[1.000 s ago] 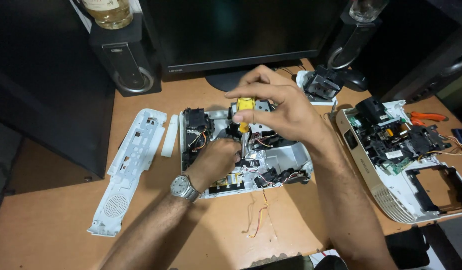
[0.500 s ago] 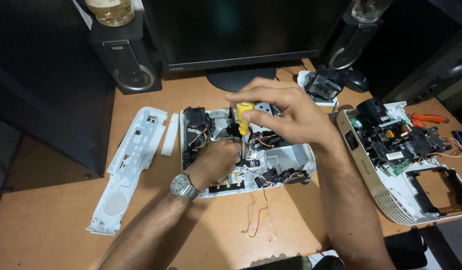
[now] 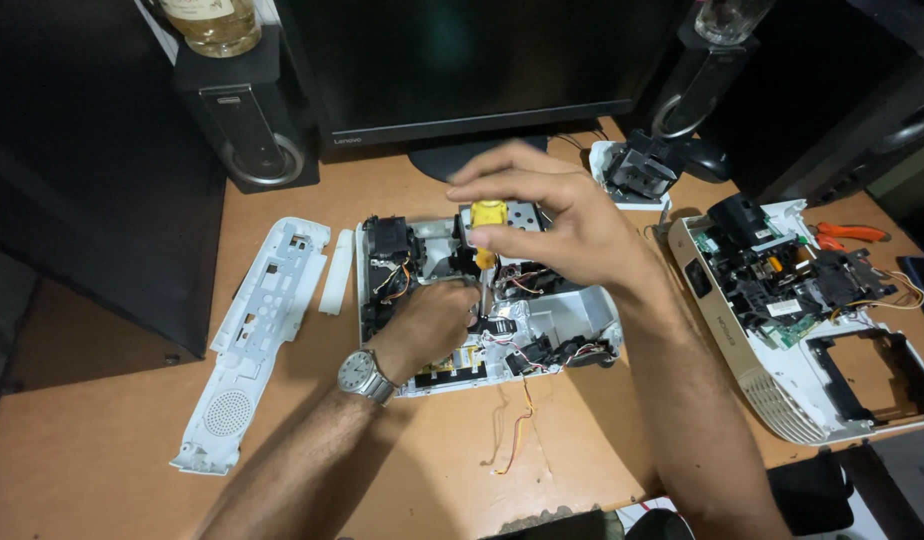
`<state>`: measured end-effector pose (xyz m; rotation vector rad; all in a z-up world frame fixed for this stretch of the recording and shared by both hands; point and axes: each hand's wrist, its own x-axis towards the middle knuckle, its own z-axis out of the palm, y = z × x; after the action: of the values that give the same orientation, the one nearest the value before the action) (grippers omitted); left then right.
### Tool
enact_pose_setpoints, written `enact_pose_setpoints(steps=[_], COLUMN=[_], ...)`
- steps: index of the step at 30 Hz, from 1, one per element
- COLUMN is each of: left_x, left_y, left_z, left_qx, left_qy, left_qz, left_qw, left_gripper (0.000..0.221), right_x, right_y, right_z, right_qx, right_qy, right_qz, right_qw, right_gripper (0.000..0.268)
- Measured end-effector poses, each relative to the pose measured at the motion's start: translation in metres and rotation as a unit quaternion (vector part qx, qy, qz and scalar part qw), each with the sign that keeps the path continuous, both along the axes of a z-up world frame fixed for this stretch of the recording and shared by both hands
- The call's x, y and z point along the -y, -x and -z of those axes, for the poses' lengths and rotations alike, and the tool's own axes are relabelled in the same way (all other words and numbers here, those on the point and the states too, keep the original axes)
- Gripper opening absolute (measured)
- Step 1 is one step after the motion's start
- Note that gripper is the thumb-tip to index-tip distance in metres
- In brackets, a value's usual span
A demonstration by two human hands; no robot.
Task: Unscrewing and removing internal shielding and modules from a projector during a repair process.
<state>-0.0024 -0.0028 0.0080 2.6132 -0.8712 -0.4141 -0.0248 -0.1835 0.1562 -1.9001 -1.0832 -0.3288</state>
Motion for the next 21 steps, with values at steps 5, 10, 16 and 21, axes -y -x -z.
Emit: enact_pose_setpoints(steps=[5,10,16,21], left_x=[-0.002,-0.001,-0.003,-0.004], left_y=[-0.004,-0.001,0.001,-0.001], left_z=[0.012,0.005,0.004,0.01], left_qx=[0.02,-0.003,0.025,0.076], left_qy=[0.014,0.023,0.033,0.073], left_qz=[0.008,-0.003,0.008,0.012], left_qw=[1.0,1.0,0.999,0.994], left_gripper=[0.021,0.017,0.033,0.033], right_x=[0.006,0.003,0.003,-0.006], right_y=[0.002,0.0,0.008,0.004], right_z=[-0.003,0.0,-0.011,-0.002], right_qx=[-0.022,-0.017,-0.037,0.03], right_qy=[0.0,0.001,0.008,0.0], right_qz=[-0.006,-0.004,-0.035,0.006], right_qw=[1.0,1.0,0.999,1.0], right_gripper=[0.031,0.026,0.024,0.022])
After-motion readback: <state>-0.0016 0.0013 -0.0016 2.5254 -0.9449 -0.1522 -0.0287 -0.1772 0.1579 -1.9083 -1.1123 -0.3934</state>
